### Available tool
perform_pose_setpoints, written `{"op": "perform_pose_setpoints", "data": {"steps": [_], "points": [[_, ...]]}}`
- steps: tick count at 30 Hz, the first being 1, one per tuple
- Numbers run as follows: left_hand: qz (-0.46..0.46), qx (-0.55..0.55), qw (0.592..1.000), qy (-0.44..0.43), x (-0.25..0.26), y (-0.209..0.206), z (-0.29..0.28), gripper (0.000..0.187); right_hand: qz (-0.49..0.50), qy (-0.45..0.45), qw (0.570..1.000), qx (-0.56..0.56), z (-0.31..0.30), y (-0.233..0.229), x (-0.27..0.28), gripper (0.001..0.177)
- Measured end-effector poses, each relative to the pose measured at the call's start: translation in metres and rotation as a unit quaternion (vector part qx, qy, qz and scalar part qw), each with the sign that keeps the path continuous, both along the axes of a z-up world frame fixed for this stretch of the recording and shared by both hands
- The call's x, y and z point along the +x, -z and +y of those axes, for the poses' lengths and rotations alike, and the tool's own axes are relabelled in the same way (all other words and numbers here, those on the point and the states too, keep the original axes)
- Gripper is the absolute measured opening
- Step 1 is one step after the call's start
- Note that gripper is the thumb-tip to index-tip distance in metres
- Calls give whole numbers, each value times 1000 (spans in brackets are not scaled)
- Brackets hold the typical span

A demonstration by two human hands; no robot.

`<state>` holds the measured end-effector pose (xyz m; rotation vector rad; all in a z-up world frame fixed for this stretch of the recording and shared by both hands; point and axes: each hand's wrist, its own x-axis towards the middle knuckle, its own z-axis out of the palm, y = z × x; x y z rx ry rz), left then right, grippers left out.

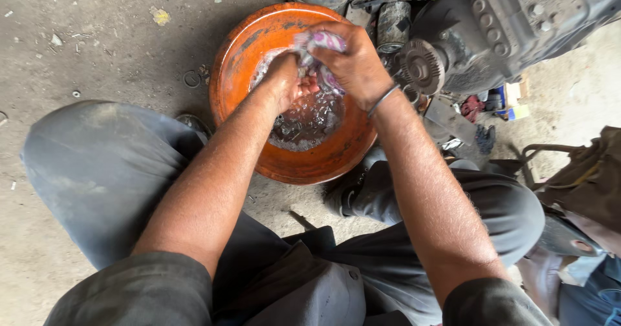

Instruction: The person cleans metal engine components with a cloth inside a basin of fluid, scrubbing and wiping the surfaces of various parts.

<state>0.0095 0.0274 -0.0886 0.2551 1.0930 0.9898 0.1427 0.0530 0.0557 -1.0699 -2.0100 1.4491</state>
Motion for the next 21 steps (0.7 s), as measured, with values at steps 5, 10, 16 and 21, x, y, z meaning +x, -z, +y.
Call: {"op": "perform_pose_setpoints", "data": {"steps": [5, 10, 16, 21], "points": [[-8, 16, 999, 46, 2, -16, -8, 26, -52, -20, 968, 245, -9, -28, -7, 23], [-9, -22, 997, 75, 3, -29, -10, 31, -78, 52, 949, 300, -9, -44, -5, 19], [-56, -12, 994, 89, 4, -28, -7, 29, -20, 81, 979, 184, -9, -20, 8, 22], [53, -30, 990, 128, 2, -49, -10, 43, -101, -59, 873, 473, -30, 1, 26, 31]]}}
